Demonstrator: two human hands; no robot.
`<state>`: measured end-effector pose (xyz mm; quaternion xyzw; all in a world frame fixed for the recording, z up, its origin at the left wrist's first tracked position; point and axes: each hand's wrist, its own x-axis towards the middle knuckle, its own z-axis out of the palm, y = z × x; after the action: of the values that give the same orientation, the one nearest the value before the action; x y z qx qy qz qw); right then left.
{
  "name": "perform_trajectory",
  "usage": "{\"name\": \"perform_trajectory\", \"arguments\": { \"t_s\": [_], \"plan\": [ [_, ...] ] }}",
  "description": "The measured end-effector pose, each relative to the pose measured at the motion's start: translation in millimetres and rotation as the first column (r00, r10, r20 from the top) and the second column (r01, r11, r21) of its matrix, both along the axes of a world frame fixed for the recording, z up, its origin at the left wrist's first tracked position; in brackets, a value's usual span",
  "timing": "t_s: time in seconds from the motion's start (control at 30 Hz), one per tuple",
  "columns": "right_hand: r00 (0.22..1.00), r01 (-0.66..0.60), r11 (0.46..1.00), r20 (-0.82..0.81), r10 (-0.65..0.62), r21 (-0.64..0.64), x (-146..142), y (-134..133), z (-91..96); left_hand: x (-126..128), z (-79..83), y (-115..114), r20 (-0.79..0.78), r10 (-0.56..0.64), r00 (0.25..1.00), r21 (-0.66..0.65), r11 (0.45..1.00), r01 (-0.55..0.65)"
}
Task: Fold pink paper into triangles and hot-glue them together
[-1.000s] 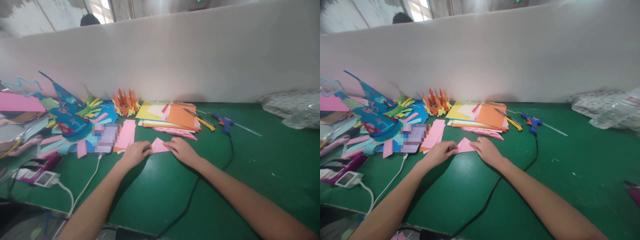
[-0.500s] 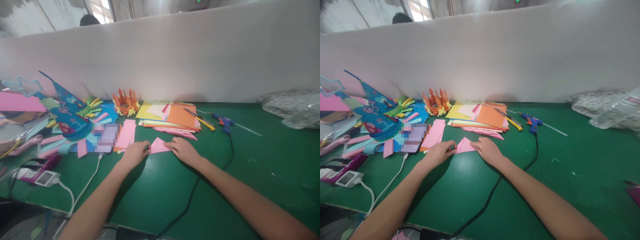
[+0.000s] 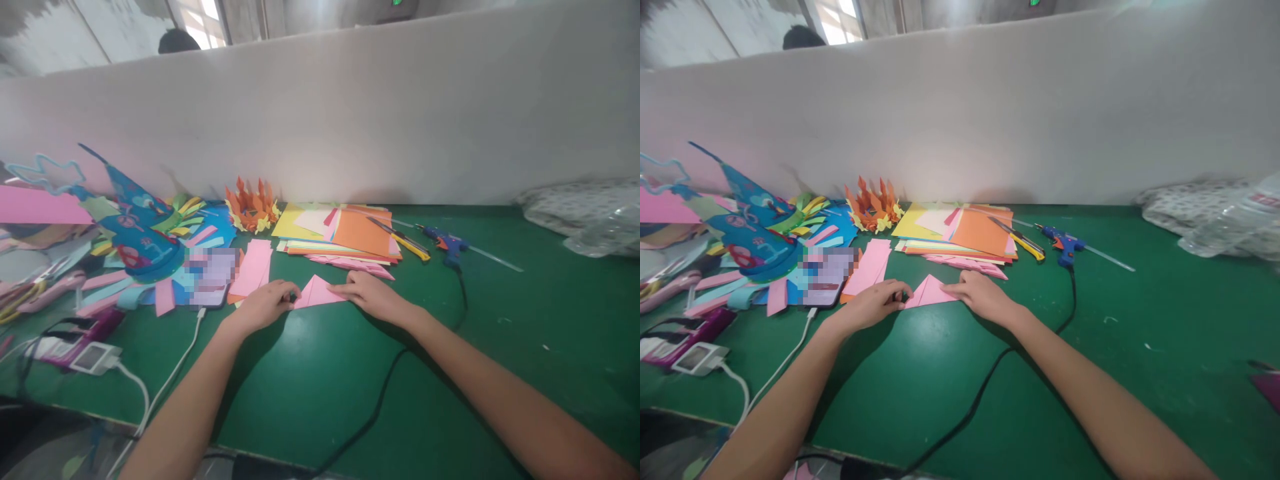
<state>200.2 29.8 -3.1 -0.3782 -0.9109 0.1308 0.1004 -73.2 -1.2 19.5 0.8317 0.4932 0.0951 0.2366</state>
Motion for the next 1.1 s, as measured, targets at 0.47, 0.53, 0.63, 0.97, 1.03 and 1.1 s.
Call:
{"name": "perform_trajectory", "arguments": {
  "t_s": [0.47, 0.53, 0.63, 0.97, 1.03, 1.1],
  "plan": [
    [0.988, 0.035, 0.988, -0.146, -0.057, -0.148, 5, 0, 2.2, 20, -2.4, -2, 0.088, -0.153, 0.984, 0.141, 0.98, 0.14],
    [0.969, 0.135, 0.985, -0.195, -0.154, -0.107, -3, -6, -1.3, 28, -6.6, 0, 0.053, -0.07, 0.996, 0.183, 0.981, 0.059],
    [0.945, 0.247, 0.968, -0.209, -0.251, -0.044, -17, -13, -6.5, 39, -13.8, 3, -0.011, 0.009, 1.0, 0.231, 0.973, -0.006],
    [0.92, 0.351, 0.936, -0.179, -0.348, -0.013, -31, -19, -8.0, 51, -25.3, 4, -0.101, 0.088, 0.991, 0.266, 0.962, -0.059],
    [0.921, 0.352, 0.936, -0.177, -0.347, -0.005, -31, -19, -8.7, 53, -26.5, 4, -0.103, 0.101, 0.99, 0.285, 0.956, -0.068],
    [0.923, 0.345, 0.938, -0.182, -0.34, -0.004, -30, -18, -9.1, 53, -27.4, 4, -0.093, 0.102, 0.99, 0.291, 0.954, -0.071]
  ]
}}
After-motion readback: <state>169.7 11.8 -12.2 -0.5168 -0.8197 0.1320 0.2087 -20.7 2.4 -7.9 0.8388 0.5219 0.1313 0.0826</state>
